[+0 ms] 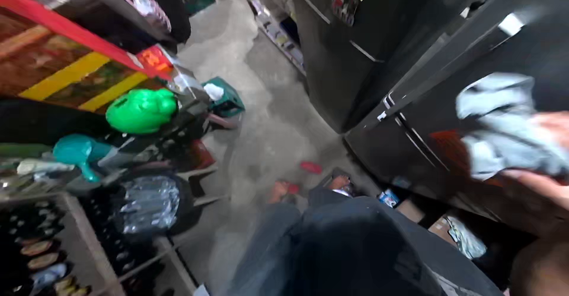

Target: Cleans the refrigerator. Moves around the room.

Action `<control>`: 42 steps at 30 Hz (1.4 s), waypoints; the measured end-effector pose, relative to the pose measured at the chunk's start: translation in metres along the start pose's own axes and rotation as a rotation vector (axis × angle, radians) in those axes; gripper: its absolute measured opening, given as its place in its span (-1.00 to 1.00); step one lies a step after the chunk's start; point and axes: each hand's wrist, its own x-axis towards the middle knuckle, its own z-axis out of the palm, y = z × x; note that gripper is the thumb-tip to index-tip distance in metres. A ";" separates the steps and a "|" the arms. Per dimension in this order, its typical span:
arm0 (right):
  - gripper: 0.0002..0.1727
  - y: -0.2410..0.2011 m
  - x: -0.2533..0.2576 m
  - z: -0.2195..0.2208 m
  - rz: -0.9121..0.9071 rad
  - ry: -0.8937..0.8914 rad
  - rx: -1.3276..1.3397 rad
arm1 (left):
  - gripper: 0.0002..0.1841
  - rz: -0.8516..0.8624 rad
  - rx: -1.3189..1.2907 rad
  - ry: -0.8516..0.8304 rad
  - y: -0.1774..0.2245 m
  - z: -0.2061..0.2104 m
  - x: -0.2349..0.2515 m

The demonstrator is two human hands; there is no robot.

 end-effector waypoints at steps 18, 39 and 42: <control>-0.46 0.200 -0.233 0.324 1.334 -0.994 0.365 | -0.59 0.176 -0.039 -0.137 0.007 0.048 0.022; -0.30 0.183 -0.311 0.668 2.170 0.426 0.325 | -0.51 0.681 0.925 -0.548 0.176 0.066 0.419; -0.42 0.132 -0.269 0.678 2.049 0.496 0.358 | -0.52 0.553 1.159 -0.521 0.153 -0.021 0.452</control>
